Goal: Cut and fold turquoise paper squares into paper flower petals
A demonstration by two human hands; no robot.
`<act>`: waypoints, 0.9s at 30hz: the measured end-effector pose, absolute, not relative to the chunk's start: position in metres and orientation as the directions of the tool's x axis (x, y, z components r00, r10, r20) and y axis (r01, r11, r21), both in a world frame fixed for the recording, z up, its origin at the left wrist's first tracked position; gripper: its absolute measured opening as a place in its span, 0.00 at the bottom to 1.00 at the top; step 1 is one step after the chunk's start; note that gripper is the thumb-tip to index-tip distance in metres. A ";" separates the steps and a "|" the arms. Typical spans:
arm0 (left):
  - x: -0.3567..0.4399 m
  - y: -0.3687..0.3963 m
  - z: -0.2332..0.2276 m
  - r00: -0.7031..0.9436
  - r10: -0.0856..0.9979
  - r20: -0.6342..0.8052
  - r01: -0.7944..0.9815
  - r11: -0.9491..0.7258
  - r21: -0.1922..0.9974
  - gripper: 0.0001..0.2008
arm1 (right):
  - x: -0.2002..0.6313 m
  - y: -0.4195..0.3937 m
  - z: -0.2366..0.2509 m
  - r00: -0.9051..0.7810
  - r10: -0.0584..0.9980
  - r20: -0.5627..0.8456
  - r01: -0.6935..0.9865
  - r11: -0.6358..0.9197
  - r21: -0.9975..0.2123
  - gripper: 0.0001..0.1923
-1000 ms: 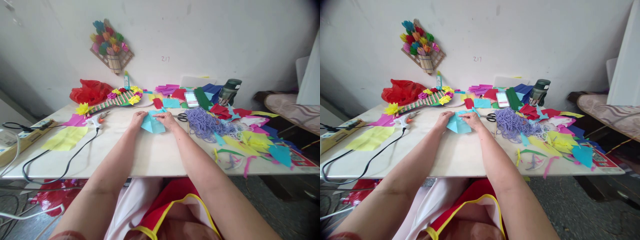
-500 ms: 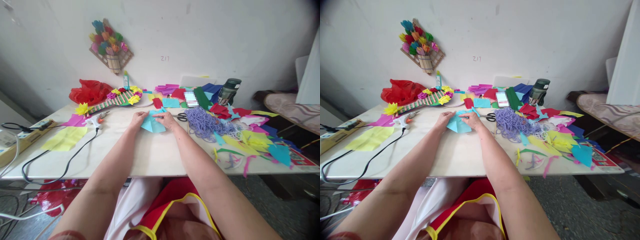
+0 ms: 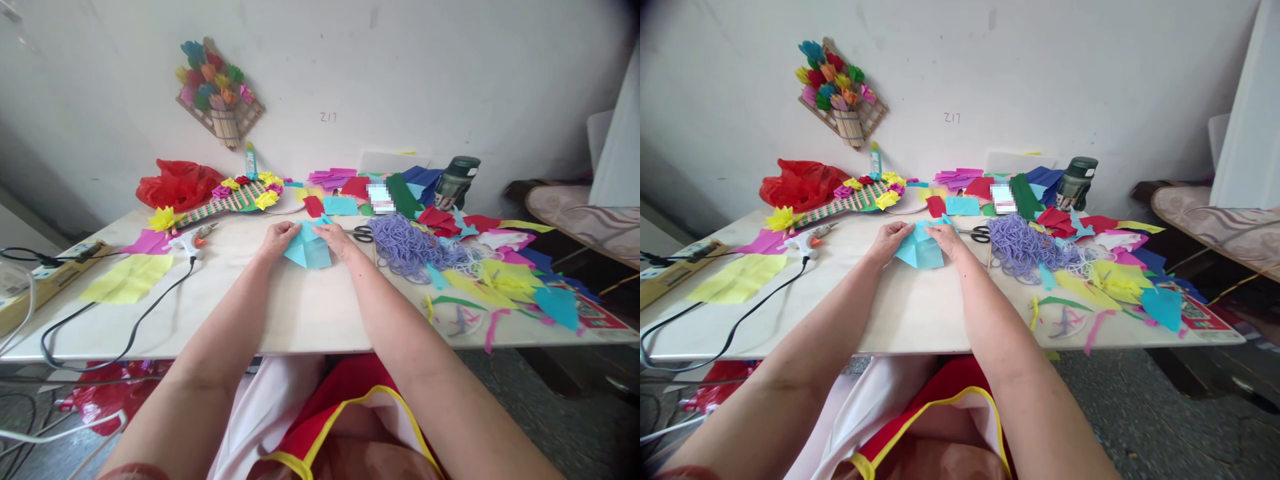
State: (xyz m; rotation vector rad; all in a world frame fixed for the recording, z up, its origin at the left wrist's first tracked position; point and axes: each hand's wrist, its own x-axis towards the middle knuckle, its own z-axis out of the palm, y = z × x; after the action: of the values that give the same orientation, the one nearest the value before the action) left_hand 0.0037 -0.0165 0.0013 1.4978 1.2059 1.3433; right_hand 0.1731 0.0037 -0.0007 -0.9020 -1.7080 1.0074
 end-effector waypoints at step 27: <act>0.008 -0.024 0.008 0.031 0.965 0.259 0.191 -0.260 0.947 0.20 | 0.168 0.002 -0.002 -0.309 0.937 0.165 0.013 0.177 -0.984 0.20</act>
State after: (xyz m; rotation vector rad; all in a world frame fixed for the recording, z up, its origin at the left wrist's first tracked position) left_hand 0.0079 -0.0241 0.0084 1.5548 1.2121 1.3000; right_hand 0.1683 0.0019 -0.0020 -0.9432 -1.5427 1.2768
